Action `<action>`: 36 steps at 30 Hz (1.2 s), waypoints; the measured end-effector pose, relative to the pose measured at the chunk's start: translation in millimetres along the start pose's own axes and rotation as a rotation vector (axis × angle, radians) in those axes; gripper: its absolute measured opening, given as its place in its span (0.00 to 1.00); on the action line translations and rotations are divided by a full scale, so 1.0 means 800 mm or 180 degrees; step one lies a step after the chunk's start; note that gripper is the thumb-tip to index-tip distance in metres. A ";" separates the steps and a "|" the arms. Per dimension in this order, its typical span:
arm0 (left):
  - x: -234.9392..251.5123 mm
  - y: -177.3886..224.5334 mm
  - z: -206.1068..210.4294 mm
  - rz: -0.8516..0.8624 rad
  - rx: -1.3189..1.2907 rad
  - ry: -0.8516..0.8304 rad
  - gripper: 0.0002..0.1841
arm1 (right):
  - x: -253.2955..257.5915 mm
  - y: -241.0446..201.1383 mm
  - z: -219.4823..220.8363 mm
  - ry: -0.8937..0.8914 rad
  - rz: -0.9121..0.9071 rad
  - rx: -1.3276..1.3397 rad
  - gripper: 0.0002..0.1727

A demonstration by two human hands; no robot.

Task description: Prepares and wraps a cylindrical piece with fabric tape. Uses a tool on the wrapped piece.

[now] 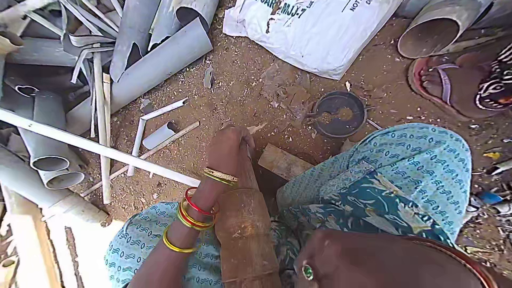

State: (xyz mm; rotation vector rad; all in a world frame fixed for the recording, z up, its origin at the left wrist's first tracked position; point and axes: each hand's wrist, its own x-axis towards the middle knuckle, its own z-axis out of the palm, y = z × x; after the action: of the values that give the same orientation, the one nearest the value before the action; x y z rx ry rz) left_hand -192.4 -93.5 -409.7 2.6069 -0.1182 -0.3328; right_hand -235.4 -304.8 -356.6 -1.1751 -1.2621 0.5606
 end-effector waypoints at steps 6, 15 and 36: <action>0.005 0.001 0.003 0.0074 -0.0212 0.0089 0.13 | -0.025 0.071 -0.043 0.1359 -0.0204 -0.0931 0.16; 0.010 -0.011 -0.007 -0.0016 -0.0464 0.0498 0.11 | -0.030 0.077 -0.049 0.1754 0.0008 -0.2878 0.16; 0.003 0.007 -0.019 -0.0639 -0.4378 -0.0089 0.24 | -0.005 0.118 -0.004 0.1920 0.1100 -0.3292 0.26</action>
State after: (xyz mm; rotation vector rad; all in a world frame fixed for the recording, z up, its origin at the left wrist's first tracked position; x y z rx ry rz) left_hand -186.7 -91.5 -394.7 1.2461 0.2790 -0.3387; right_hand -209.0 -275.7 -442.6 -2.2343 -0.7864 -0.2879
